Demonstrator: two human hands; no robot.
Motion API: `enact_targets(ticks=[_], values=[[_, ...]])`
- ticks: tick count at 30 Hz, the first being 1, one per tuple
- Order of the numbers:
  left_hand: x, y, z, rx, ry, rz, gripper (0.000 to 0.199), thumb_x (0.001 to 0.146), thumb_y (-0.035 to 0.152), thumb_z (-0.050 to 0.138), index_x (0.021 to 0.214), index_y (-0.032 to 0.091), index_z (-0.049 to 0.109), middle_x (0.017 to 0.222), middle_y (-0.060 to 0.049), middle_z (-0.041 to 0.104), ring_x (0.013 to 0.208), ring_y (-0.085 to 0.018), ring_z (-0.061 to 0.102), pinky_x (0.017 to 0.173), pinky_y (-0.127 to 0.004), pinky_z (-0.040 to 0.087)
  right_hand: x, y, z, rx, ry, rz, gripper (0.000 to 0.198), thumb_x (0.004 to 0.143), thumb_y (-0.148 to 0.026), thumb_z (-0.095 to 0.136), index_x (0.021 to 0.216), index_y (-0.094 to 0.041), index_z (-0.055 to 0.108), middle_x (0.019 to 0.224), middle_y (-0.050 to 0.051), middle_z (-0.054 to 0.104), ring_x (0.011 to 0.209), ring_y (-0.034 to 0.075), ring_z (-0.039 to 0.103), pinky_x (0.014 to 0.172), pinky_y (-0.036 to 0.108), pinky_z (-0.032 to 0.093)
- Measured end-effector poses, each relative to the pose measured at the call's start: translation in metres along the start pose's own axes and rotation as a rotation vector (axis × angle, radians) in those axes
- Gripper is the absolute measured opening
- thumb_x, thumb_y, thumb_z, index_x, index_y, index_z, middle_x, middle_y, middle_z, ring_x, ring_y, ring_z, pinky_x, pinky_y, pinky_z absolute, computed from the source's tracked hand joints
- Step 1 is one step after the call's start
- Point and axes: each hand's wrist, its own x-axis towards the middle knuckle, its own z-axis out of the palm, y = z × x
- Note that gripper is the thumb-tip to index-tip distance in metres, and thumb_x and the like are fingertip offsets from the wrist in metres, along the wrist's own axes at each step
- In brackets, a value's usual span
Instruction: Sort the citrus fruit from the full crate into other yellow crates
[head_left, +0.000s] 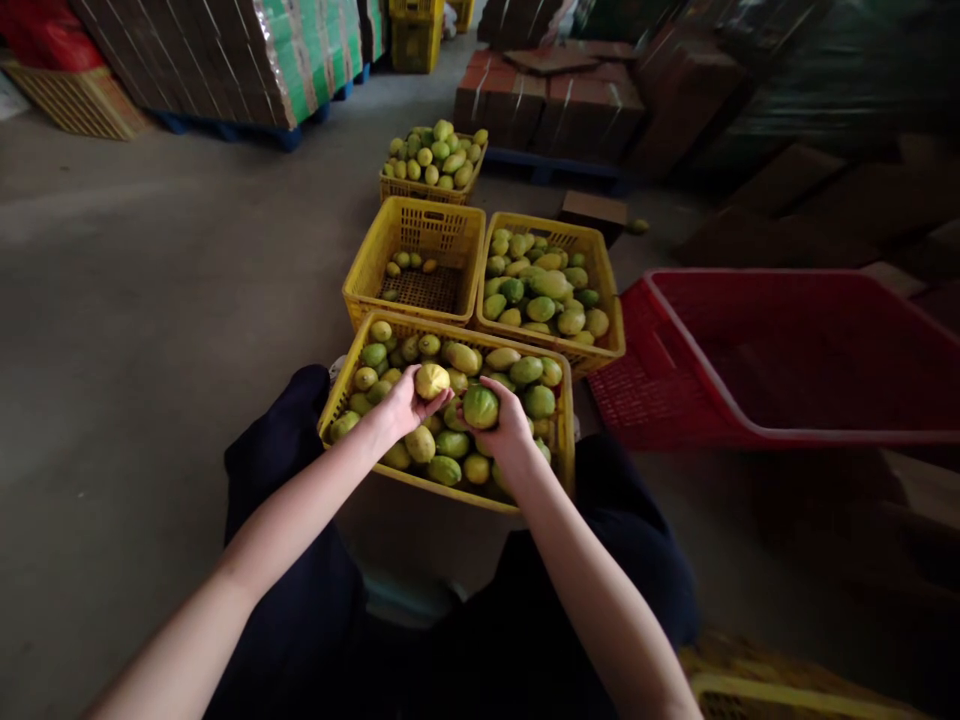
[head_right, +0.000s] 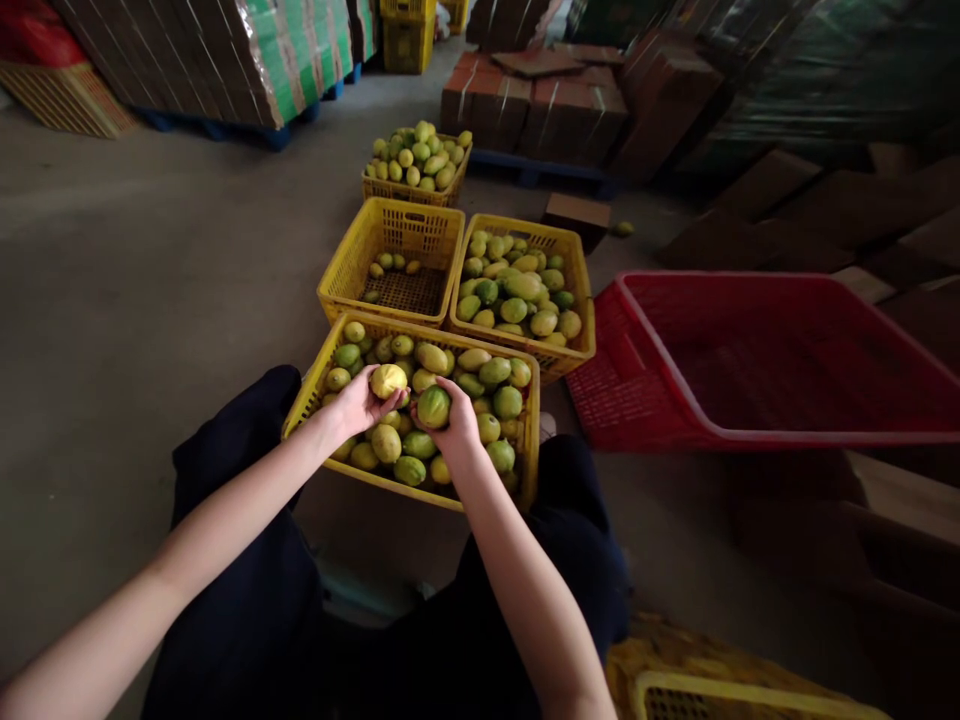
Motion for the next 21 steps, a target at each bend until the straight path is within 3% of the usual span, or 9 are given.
enact_targets(ticks=[3,5,9,15,21], values=[[-0.001,-0.005,0.001,-0.001,0.010,-0.009,0.026,0.106,0.035,0.048,0.108,0.016,0.066,0.081,-0.010,0.069,0.068,-0.019,0.065,0.049,-0.024,0.054,-0.004,-0.007,0.004,0.075,0.056,0.239,0.027,0.072,-0.040,0.079,0.076,-0.027,0.055,0.058,-0.001,0.058,0.057,0.023,0.066,0.042,0.035,0.057],[-0.002,-0.009,0.003,-0.004,0.009,-0.017,0.027,0.107,0.035,0.047,0.111,0.016,0.065,0.088,-0.012,0.072,0.075,-0.021,0.069,0.055,-0.027,0.057,-0.007,-0.011,0.007,0.126,0.120,0.300,0.023,0.074,-0.038,0.076,0.078,-0.027,0.056,0.059,-0.002,0.059,0.056,0.023,0.065,0.042,0.035,0.057],[-0.003,-0.016,0.005,0.005,0.001,-0.020,0.027,0.108,0.034,0.046,0.112,0.015,0.064,0.091,-0.012,0.073,0.079,-0.022,0.071,0.063,-0.029,0.061,-0.013,-0.018,0.012,0.163,0.188,0.319,0.015,0.080,-0.034,0.070,0.082,-0.026,0.058,0.060,-0.001,0.061,0.056,0.022,0.065,0.045,0.034,0.059],[-0.001,-0.016,0.002,0.006,-0.056,-0.042,0.029,0.109,0.031,0.041,0.112,0.015,0.065,0.085,-0.010,0.072,0.070,-0.019,0.071,0.047,-0.023,0.056,-0.021,-0.029,0.016,0.217,0.166,0.367,0.009,0.087,-0.031,0.068,0.086,-0.025,0.061,0.066,0.000,0.067,0.054,0.018,0.061,0.042,0.029,0.056],[0.000,-0.014,0.001,-0.023,0.003,0.009,0.023,0.108,0.032,0.049,0.117,0.018,0.063,0.089,-0.007,0.071,0.061,-0.015,0.068,0.043,-0.021,0.053,-0.030,-0.039,0.021,0.393,0.199,0.403,0.004,0.095,-0.023,0.059,0.091,-0.022,0.059,0.064,-0.001,0.064,0.056,0.016,0.062,0.047,0.024,0.057]])
